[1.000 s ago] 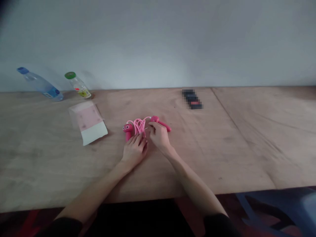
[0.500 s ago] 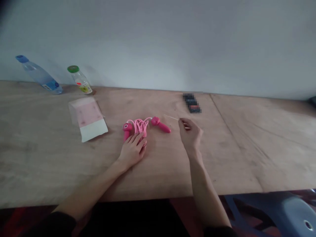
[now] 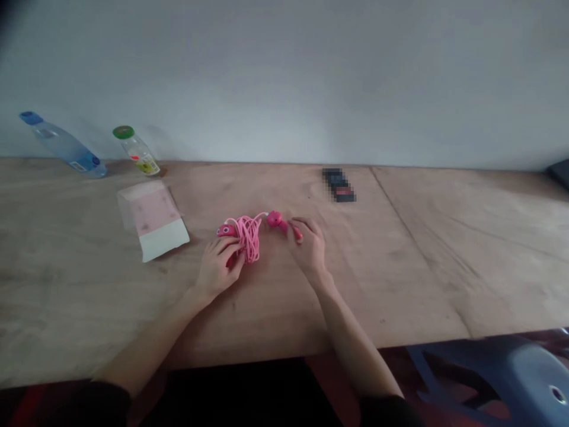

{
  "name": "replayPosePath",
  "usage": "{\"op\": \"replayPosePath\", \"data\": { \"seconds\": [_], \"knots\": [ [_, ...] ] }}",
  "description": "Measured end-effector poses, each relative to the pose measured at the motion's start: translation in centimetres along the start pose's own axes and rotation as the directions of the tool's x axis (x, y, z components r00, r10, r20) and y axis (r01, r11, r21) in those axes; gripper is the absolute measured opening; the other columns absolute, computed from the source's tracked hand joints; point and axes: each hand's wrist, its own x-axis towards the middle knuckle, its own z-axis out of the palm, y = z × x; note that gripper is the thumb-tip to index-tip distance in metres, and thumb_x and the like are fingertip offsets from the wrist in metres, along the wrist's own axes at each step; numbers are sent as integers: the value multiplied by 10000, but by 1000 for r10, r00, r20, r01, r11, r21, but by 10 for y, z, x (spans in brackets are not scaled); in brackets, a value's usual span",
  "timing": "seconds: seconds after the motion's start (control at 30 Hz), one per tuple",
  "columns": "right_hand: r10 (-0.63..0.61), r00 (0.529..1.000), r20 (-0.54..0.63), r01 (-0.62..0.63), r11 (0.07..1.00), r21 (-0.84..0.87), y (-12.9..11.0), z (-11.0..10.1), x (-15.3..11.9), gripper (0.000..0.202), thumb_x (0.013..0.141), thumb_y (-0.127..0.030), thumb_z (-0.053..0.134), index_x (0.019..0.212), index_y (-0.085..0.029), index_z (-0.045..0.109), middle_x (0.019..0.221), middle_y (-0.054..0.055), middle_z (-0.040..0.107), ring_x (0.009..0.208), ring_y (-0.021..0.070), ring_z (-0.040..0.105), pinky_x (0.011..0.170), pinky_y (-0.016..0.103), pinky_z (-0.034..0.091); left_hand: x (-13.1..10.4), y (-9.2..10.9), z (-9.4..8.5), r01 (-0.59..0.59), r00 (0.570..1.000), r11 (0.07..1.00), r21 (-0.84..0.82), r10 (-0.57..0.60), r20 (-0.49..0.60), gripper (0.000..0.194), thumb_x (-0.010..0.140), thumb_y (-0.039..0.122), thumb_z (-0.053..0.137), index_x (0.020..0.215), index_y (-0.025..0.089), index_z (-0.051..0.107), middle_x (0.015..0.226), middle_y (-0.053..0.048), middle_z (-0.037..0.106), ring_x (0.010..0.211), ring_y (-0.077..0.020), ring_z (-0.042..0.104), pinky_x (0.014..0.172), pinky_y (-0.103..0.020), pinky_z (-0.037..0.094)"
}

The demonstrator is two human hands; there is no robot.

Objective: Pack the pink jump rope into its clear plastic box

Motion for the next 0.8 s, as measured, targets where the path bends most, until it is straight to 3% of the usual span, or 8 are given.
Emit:
{"op": "replayPosePath", "data": {
  "seconds": [0.07,0.17,0.3,0.47,0.6,0.8],
  "knots": [
    [-59,990,131,43,992,122,-15,12,-1,273,1076,-335,570,1185,-238,801,1171,118,787,1076,262,757,976,439,623,3,-9,-4,-83,990,996,26,79,115,179,1013,247,657,1139,227,784,1197,-93,803,1152,-289,727,1016,-486,581],
    [-209,935,288,153,967,203,-33,26,-10,311,1097,-335,566,1318,-254,768,1301,131,746,1230,281,717,1086,476,592,2,-20,-9,-179,953,983,44,162,257,210,1027,244,639,1162,240,799,1194,-94,806,1215,-295,708,1108,-518,545],
    [-289,862,416,251,957,145,-41,34,-25,385,1109,-344,559,1466,-299,696,1519,151,615,1384,332,624,1152,576,542,-3,-25,-11,-202,943,976,83,171,286,235,1030,265,644,1203,243,801,1222,-107,797,1290,-313,673,1146,-535,524],
    [-259,861,437,230,966,119,-36,34,-31,421,1099,-354,586,1514,-309,646,1540,147,604,1402,348,598,1168,609,517,-6,-27,-8,-181,944,980,83,150,293,206,1024,264,661,1181,260,794,1155,-86,813,1278,-312,681,1156,-530,512],
    [-273,862,428,212,959,185,-34,35,-29,507,1102,-408,592,1574,-224,567,1494,181,640,1403,353,602,1165,602,522,-9,-31,-7,-146,952,986,76,120,281,287,1011,263,684,1295,234,725,1218,-101,801,1313,-316,674,1166,-523,498],
    [-301,828,473,258,954,156,-36,39,-34,293,1093,-417,615,1255,-242,786,1539,176,607,1426,373,589,1149,627,534,-11,-32,-7,-135,953,989,66,112,281,366,1002,227,685,1367,224,649,1336,-111,765,1363,-307,661,1195,-512,477]
  ]
}}
